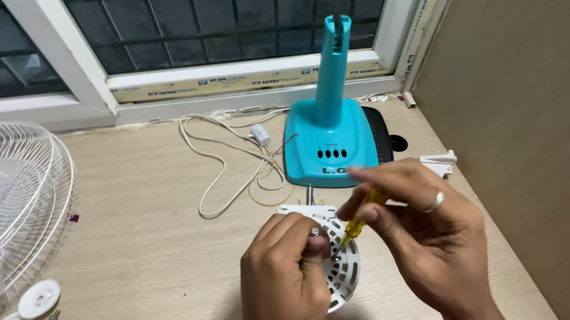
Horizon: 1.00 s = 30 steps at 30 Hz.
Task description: The person works on a disassembled electric fan motor, using a yellow screwdriver to tighten screws on the motor housing. They repeatedly insert and remove a metal shaft and adjust small components while the fan base and cage remain on the table.
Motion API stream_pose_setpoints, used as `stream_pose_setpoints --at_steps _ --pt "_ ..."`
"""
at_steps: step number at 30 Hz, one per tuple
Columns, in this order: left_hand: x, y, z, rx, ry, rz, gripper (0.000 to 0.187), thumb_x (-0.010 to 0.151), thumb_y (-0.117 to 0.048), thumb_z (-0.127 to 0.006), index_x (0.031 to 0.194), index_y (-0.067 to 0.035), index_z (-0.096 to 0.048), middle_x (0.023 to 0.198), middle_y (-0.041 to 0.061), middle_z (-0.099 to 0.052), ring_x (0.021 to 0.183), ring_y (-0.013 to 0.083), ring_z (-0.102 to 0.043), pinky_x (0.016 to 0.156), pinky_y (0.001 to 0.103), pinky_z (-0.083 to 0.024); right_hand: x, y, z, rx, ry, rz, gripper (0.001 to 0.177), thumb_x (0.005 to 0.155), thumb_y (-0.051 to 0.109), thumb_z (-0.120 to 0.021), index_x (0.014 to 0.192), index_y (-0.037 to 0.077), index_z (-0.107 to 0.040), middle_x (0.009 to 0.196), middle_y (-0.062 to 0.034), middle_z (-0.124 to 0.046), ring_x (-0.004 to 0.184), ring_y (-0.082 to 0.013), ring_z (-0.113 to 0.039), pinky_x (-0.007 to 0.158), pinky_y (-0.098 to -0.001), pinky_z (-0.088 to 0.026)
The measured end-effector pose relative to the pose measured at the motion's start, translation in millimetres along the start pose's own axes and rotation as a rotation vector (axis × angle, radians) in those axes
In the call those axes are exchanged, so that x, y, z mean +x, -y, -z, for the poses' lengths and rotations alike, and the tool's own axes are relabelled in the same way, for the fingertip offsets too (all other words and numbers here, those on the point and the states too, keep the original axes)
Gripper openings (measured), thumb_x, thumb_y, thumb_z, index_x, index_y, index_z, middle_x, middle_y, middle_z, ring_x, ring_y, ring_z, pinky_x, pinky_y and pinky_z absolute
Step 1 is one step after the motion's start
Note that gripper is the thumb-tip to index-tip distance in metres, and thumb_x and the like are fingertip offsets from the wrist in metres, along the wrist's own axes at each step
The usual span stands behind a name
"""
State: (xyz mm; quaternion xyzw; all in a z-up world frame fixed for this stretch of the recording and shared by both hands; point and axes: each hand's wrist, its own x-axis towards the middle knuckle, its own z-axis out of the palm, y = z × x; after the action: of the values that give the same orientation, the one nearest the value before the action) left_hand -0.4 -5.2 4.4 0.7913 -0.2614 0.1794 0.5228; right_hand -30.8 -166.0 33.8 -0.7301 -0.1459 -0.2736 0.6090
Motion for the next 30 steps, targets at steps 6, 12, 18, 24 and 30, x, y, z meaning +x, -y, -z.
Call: stream_pose_setpoints --at_steps 6,12,18,24,30 --pt "-1 0 4 -0.018 0.000 -0.036 0.014 0.093 -0.001 -0.057 0.080 0.002 -0.061 0.078 0.014 -0.064 0.077 0.0306 -0.063 0.066 0.042 -0.049 3 -1 8 0.073 0.159 0.010 0.038 0.094 -0.012 -0.056 0.129 -0.001 -0.065 0.129 -0.0197 -0.071 0.117 -0.0299 -0.076 0.098 -0.0400 -0.062" --pt "-7 3 -2 0.040 -0.044 -0.123 0.016 0.076 0.009 -0.055 0.087 0.003 -0.066 0.079 0.013 -0.066 0.078 0.0301 -0.066 0.066 0.041 -0.052 -2 -10 7 0.095 0.200 0.038 0.038 0.090 -0.022 -0.051 0.118 -0.003 -0.068 0.117 -0.0182 -0.072 0.116 -0.0301 -0.075 0.097 -0.0399 -0.063" --pt "-10 6 -10 0.118 -0.104 -0.094 0.011 0.075 0.010 -0.058 0.077 0.001 -0.064 0.071 0.012 -0.064 0.071 0.0286 -0.068 0.060 0.041 -0.052 -7 -11 5 0.190 0.208 -0.067 0.043 0.086 -0.026 -0.050 0.119 -0.004 -0.067 0.112 -0.0182 -0.075 0.112 -0.0302 -0.076 0.092 -0.0398 -0.064" --pt "-12 5 -13 0.163 -0.151 -0.136 0.013 0.068 0.009 -0.059 0.078 0.002 -0.063 0.071 0.013 -0.063 0.071 0.0317 -0.067 0.059 0.043 -0.050 -14 -7 0 0.060 0.092 0.016 0.043 0.078 -0.027 -0.059 0.108 -0.002 -0.074 0.101 -0.0153 -0.078 0.098 -0.0250 -0.081 0.080 -0.0346 -0.067" --pt "-12 4 -8 0.114 -0.154 -0.115 0.012 0.071 -0.004 -0.072 0.076 -0.001 -0.061 0.071 0.011 -0.064 0.070 0.0298 -0.066 0.058 0.041 -0.048 -22 3 -20 -0.146 -0.049 0.108 0.040 0.069 -0.016 -0.080 0.105 -0.001 -0.075 0.093 -0.0095 -0.075 0.090 -0.0179 -0.079 0.077 -0.0295 -0.066"
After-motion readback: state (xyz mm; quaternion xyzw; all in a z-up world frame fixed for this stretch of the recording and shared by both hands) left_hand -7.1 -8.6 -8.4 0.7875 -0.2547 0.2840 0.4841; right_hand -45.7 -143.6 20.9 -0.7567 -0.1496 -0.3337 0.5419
